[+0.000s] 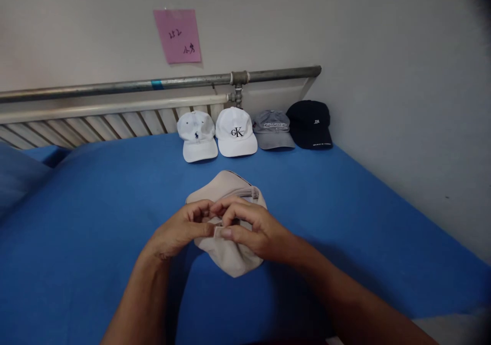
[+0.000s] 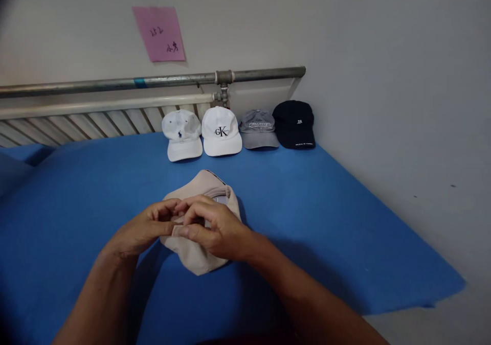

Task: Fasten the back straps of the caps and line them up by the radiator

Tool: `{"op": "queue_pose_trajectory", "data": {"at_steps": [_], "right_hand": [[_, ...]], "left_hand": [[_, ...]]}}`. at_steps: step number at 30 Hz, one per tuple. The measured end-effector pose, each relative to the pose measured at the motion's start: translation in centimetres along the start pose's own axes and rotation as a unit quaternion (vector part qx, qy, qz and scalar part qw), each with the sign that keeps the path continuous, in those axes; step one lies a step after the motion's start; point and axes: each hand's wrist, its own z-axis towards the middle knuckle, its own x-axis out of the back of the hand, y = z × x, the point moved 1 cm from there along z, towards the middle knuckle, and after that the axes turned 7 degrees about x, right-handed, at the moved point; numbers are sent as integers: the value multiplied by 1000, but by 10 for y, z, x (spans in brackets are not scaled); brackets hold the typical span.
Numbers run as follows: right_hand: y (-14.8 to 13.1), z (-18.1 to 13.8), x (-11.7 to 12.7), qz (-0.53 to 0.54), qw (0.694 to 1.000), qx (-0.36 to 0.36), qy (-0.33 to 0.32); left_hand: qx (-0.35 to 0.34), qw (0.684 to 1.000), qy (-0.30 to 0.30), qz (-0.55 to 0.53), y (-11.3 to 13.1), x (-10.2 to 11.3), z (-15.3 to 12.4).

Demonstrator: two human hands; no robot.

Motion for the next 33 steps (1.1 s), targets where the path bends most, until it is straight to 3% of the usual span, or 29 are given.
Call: {"op": "queue_pose_trajectory", "data": {"at_steps": [9,23,33], "right_hand": [[15,1,4,7,991,-23,131],[13,-3,5,-188,975,44,110],[12,-6,3,-222,969,79,74]], "left_hand": [[-28,990,60,-125,3,-8,5],[-44,992,85,-83,-2,-10,7],[-53,995,75,-43,-4,-10,8]]}}
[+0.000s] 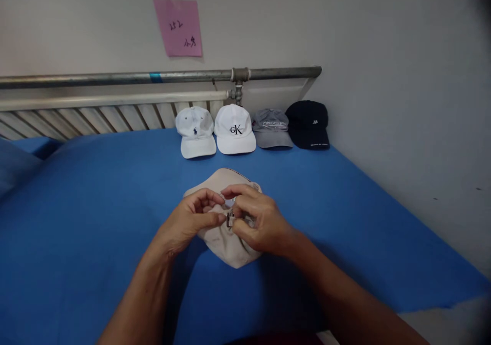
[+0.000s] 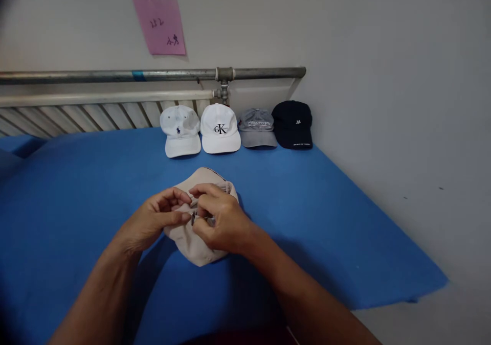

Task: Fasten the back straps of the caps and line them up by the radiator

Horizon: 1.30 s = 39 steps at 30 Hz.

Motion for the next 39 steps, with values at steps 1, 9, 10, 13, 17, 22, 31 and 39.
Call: {"op": "queue_pose_trajectory", "data": {"at_steps": [1,9,10,13,17,22,31,39], "right_hand": [[0,0,-1,-1,1000,1,2],[-1,1,-3,-1,1000,-4,-9],[-1,2,-2,8,1000,-8,-17],[0,3,0,31,999,-26,-27],[5,4,7,63,997,-41,-35],[9,6,19,122,988,-57,-77],[10,6,11,154,982,-94,-65],[9,3,6,159,976,-143,-47]], "left_hand": [[-1,1000,0,3,0,0,0],[-22,999,-14,31,0,-2,-3],[-21,999,-14,34,0,-2,-3],[-17,999,-18,20,0,-2,-3],[-12,1000,-11,-14,1,-1,-2],[-22,999,7,-26,0,0,-1],[-16,1000,-12,-22,2,-3,-3],[-6,1000,14,-24,4,-2,-3]]}}
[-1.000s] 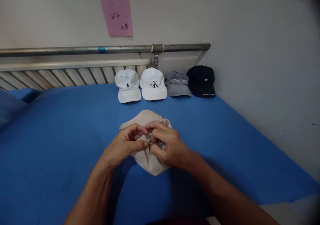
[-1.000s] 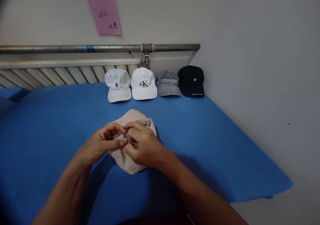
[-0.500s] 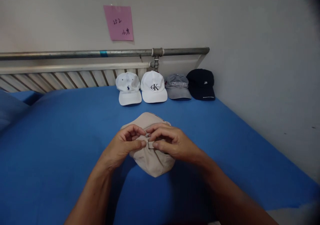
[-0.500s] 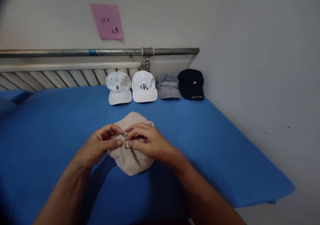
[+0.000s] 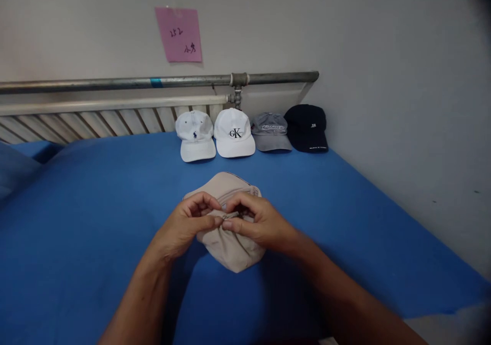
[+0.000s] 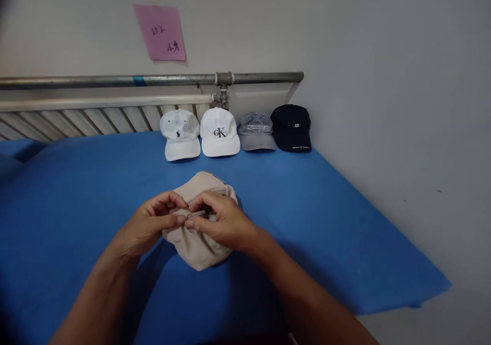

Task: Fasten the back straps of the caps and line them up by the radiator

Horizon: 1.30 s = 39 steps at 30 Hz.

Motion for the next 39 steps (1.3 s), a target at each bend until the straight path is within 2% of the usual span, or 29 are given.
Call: {"op": "queue_pose_trajectory", "data": {"at_steps": [3,6,12,24,39], "right_hand": [[-2,0,2,98,994,-47,11],[-4,0,4,128,989,-73,26],[-7,0,3,81,993,-90,18],[-8,2,4,-47,999,12,9],[-5,0,0,-77,997,-11,-16]], "left_hand": [[-3,1000,5,9,1,-1,0],[1,999,-7,32,1,0,-1],[35,995,-41,84,0,1,-2],[62,996,-20,69,-1,1,-1],[69,997,-1,36,0,0,1]]}}
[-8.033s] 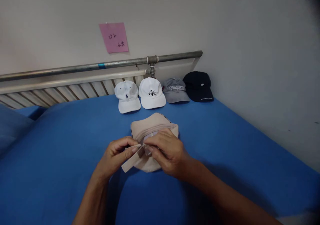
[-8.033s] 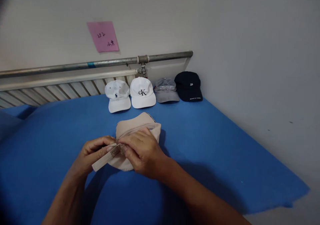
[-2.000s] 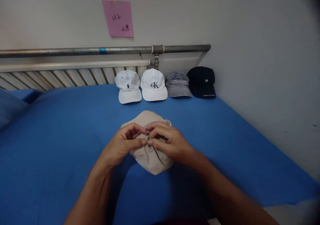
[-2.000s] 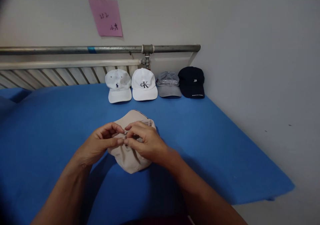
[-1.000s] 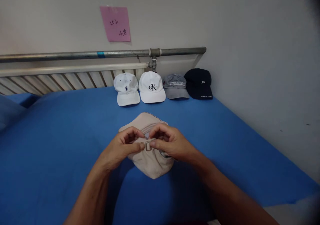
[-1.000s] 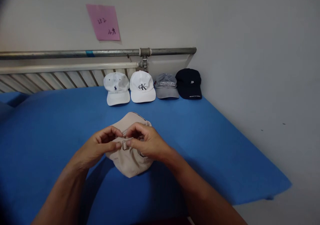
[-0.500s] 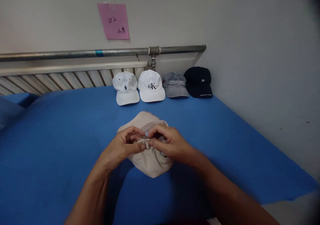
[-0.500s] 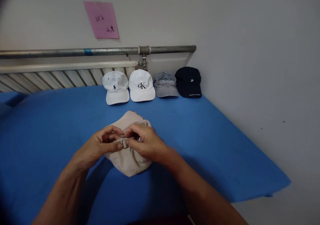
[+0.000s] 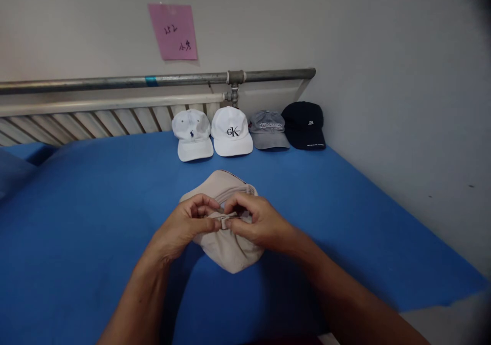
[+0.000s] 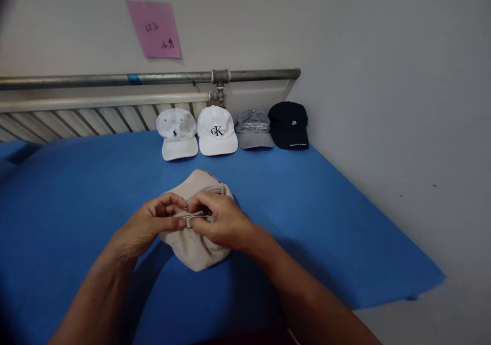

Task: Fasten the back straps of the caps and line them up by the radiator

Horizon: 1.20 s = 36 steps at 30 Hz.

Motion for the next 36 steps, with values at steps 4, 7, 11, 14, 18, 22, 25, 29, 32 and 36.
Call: {"op": "queue_pose_trajectory", "data": {"at_steps": [4,7,11,14,18,22,25,29,32,36], "right_hand": [[-1,1,-1,-10,1000,-11,-14],[-2,1,-2,-12,1000,-16,-12],[-1,1,-6,-25,1000,1,8],[3,0,-9,-27,999,-4,19],[6,-1,-8,45,998,-28,20],[4,-2,-2,121,991,-55,-30],[1,-2,2,156,984,-72,-42],[-2,-2,4,146,987,-69,-15],[-3,-2,5,120,991,-55,-15],[-6,-2,5,81,996,-38,-31]], "left_hand": [[-1,1000,17,13,1,0,1],[0,1000,9,11,1,0,0],[-3,1000,9,7,2,0,-1],[-2,1000,6,-2,2,1,-2],[7,1000,-22,2,1,4,-3],[5,998,-48,42,1,8,-5],[3,997,-42,67,3,9,-8],[-15,994,-17,106,6,7,-9],[-24,991,-31,125,7,7,-9],[-13,992,-82,90,5,8,-10]]}}
